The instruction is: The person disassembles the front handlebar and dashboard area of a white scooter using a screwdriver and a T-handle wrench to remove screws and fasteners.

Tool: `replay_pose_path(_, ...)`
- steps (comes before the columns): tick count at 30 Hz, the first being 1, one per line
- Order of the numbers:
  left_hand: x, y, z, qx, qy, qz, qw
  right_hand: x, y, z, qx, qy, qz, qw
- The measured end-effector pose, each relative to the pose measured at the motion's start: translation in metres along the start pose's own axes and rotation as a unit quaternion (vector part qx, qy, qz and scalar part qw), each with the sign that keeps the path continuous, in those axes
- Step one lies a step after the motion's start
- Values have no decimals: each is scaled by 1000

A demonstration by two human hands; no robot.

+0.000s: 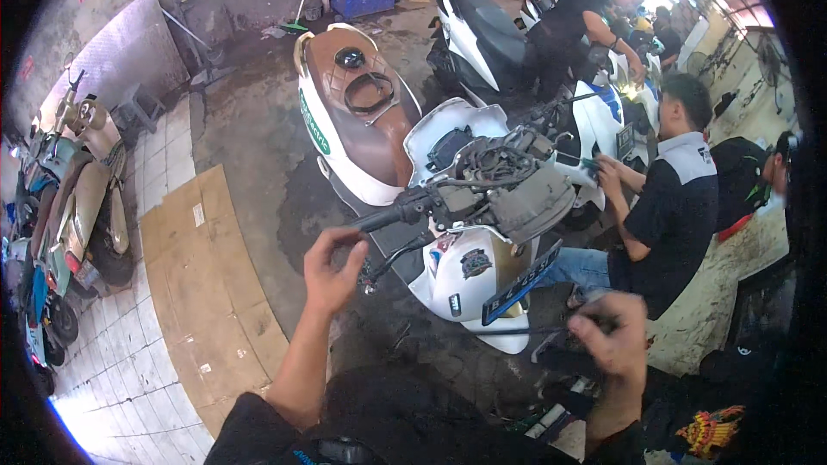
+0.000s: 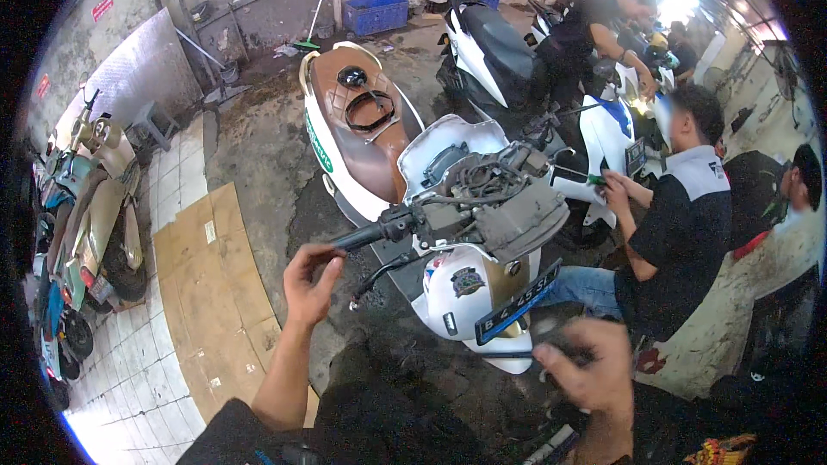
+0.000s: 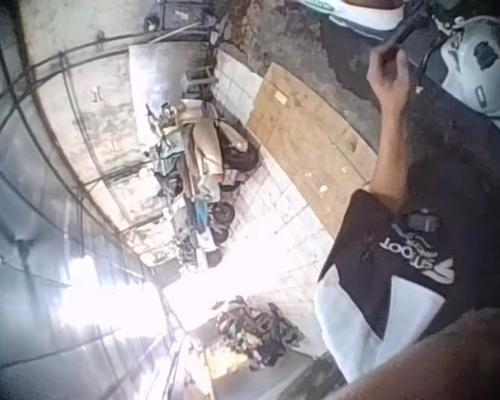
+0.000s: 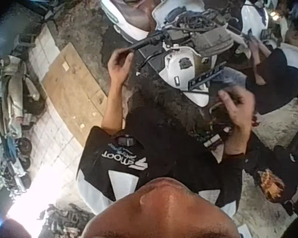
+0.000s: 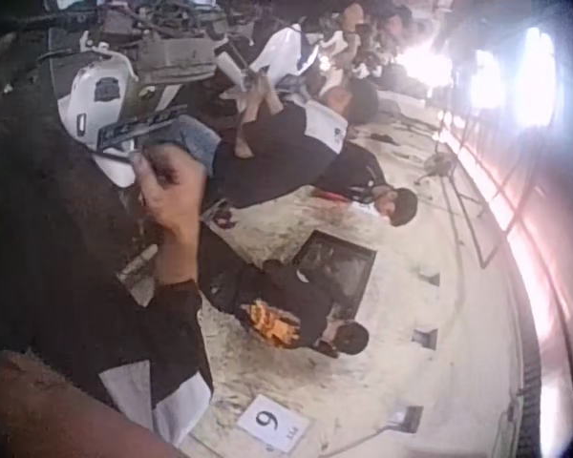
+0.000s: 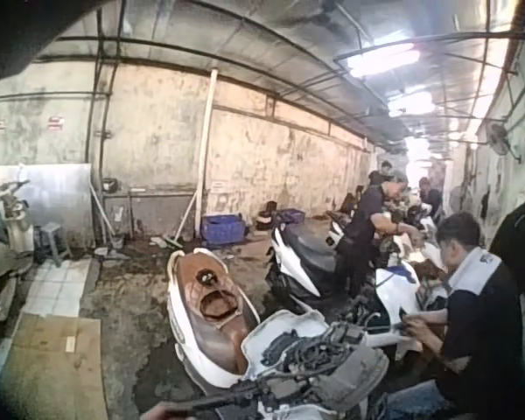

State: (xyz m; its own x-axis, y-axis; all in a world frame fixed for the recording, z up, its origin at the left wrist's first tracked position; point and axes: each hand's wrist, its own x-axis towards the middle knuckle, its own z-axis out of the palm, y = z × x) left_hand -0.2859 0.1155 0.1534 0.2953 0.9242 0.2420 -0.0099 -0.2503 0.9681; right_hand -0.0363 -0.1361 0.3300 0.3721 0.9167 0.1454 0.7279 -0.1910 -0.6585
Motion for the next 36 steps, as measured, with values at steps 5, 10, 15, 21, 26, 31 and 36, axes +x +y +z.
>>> replay_pose_path(5,43,17,25,105,-70,78,989,36,-26,-34,-25,243,-20,970)
replay_pose_path(10,77,13,42,160,-179,83,967,107,-50,-27,-11,212,4,977)
replay_pose_path(15,107,-17,51,134,-305,66,940,164,-67,-5,-30,119,1,992)
replay_pose_path(21,133,-33,65,109,-371,85,918,212,-81,10,-129,77,5,989)
replay_pose_path(26,138,-46,67,88,-381,62,918,241,-100,20,-187,57,24,980)
replay_pose_path(31,142,-39,65,106,-379,45,918,281,-126,33,-266,-36,-206,941)
replay_pose_path(36,186,23,58,-65,-175,196,963,289,-151,60,-459,63,-86,882)
